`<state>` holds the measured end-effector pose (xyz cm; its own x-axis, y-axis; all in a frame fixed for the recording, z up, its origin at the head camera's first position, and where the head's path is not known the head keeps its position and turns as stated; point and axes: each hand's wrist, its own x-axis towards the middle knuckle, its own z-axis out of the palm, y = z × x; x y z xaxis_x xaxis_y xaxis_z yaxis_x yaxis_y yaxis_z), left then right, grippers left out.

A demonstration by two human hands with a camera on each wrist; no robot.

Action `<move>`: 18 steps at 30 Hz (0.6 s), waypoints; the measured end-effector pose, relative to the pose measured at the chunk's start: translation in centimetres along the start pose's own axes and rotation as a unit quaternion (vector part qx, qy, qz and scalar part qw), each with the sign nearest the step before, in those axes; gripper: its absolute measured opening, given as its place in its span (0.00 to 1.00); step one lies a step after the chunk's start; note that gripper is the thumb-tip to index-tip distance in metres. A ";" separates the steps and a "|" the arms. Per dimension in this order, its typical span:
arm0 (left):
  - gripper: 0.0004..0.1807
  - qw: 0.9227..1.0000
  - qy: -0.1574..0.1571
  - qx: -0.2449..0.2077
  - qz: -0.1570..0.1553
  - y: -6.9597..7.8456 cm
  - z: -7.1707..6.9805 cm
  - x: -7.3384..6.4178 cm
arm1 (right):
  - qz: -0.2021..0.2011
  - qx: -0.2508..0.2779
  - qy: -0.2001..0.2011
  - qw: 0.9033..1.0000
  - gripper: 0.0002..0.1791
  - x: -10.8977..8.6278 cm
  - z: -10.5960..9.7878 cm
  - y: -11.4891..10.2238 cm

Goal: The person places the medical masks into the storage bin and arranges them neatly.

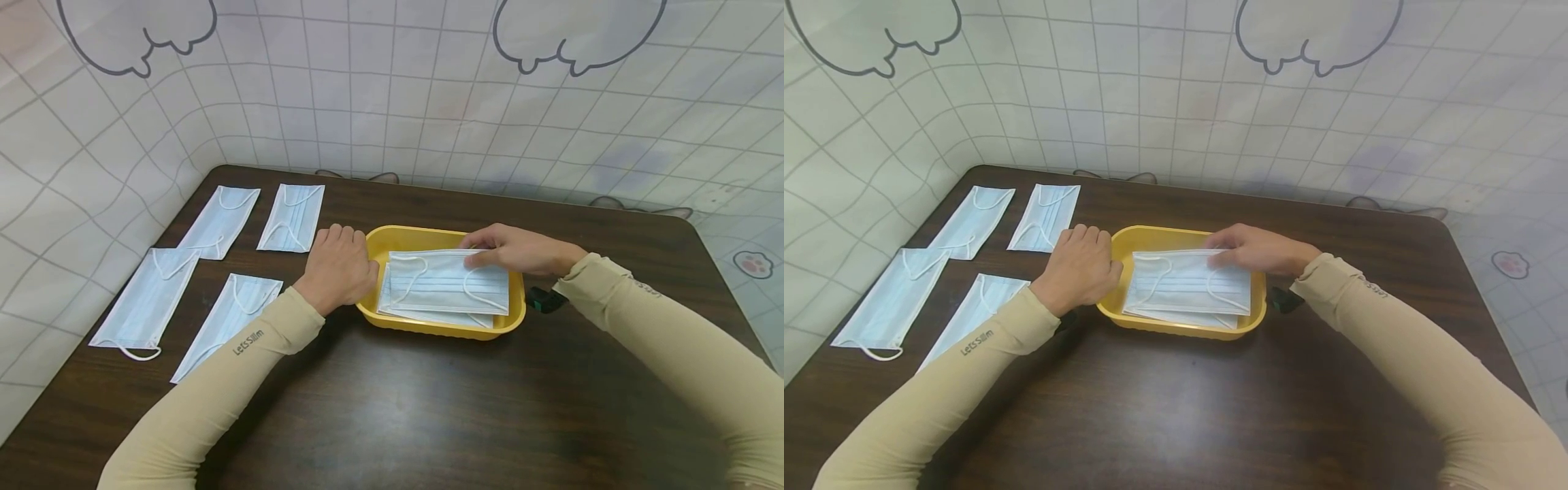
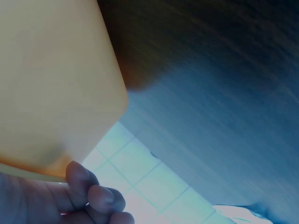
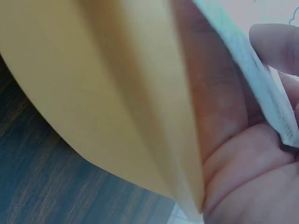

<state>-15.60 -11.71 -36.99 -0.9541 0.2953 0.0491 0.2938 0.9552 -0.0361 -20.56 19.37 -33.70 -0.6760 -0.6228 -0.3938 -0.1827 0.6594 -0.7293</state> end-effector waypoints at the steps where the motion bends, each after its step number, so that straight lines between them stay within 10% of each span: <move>1: 0.19 1.000 0.000 0.000 0.000 0.0 0.0 0.0 | 0.002 -0.002 -0.001 1.000 0.20 0.0 0.0 0.0; 18: 0.19 1.000 0.006 0.000 0.003 0.1 0.0 -0.1 | 0.017 0.010 -0.017 1.000 0.31 -0.1 0.0 -0.3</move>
<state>-15.48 -11.67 -36.97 -0.9518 0.3008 0.0604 0.2990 0.9535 -0.0369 -20.42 19.25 -33.41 -0.6577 -0.6135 -0.4371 -0.1443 0.6721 -0.7263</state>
